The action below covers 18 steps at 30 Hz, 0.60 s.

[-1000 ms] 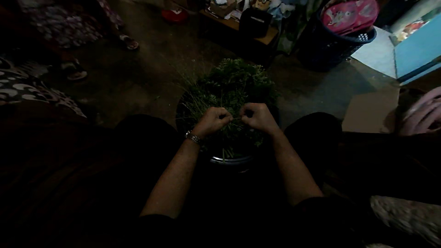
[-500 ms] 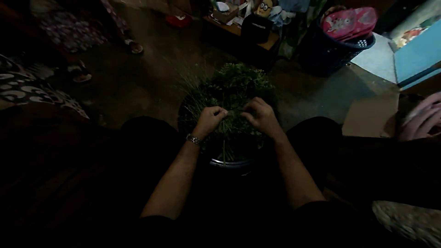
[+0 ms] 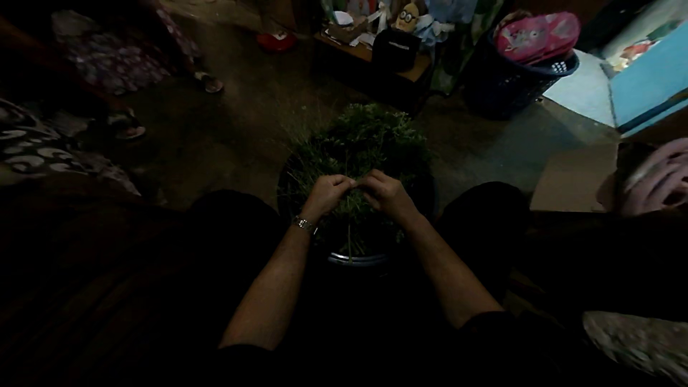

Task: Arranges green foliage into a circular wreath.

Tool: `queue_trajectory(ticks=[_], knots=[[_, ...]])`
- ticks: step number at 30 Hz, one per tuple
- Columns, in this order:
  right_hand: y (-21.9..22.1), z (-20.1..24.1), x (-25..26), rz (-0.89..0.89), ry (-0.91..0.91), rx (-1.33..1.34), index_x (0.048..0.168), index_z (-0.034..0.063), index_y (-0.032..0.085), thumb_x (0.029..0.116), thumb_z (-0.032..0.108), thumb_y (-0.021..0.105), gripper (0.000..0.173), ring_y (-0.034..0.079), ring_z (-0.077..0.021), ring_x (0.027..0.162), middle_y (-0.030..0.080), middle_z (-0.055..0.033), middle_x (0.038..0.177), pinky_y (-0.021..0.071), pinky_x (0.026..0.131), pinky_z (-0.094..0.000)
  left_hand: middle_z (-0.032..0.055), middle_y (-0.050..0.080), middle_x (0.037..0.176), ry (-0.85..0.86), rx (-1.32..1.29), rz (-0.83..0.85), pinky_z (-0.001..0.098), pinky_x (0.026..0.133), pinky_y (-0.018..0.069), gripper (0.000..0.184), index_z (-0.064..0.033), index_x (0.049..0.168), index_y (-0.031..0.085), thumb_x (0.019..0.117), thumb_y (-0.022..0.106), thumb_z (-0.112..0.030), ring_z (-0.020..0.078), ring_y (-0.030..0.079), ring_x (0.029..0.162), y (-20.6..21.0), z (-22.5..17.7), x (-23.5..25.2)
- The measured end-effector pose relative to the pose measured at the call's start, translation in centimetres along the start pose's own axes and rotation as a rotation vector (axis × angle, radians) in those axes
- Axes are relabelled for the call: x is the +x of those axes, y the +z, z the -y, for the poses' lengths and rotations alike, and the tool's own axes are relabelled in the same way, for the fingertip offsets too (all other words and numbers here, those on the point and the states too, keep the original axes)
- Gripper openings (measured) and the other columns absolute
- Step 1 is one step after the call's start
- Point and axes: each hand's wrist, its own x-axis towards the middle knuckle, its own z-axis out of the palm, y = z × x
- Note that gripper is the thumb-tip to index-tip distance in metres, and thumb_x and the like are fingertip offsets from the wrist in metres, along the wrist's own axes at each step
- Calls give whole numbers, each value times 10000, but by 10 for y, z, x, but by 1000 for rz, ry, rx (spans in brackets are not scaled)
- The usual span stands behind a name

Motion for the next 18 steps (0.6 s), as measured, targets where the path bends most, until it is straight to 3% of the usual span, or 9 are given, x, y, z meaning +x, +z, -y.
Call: queue_trajectory(ticks=[6,8,14,15,18], knots=[[-1,7,1,45,95,22,1005,-46,734,893,-8,715,120,713,-295,846,697,-194,986,619,779,-421,32,642,866,50,96,20,288,722,478,199,-31,1040,718,1045,595,-187,78,543,742,-2,3,3],[-7,12,4,46,150,83,981,-67,732,897,-5,696,110,705,-290,837,701,-200,951,604,785,-407,20,634,868,66,113,7,235,704,463,196,-9,1048,706,1043,582,-162,39,531,729,0,-1,-1],[-35,10,9,57,263,159,977,-102,716,896,-20,670,124,697,-309,845,704,-223,940,583,785,-435,76,642,947,33,138,-54,251,742,460,245,29,1127,673,1059,554,-174,47,530,769,-5,-5,-1],[-44,12,10,85,310,159,1001,-97,713,911,-17,668,129,696,-309,864,704,-223,967,583,801,-443,86,643,944,44,149,-80,268,748,464,241,34,1115,676,1057,558,-168,64,534,775,-7,-4,0],[-63,7,8,54,339,140,1034,-72,714,906,-10,686,145,694,-298,899,705,-213,1011,581,825,-440,195,667,1058,35,176,-123,451,873,487,255,55,1159,666,1065,554,-154,225,603,912,-17,-6,-2]])
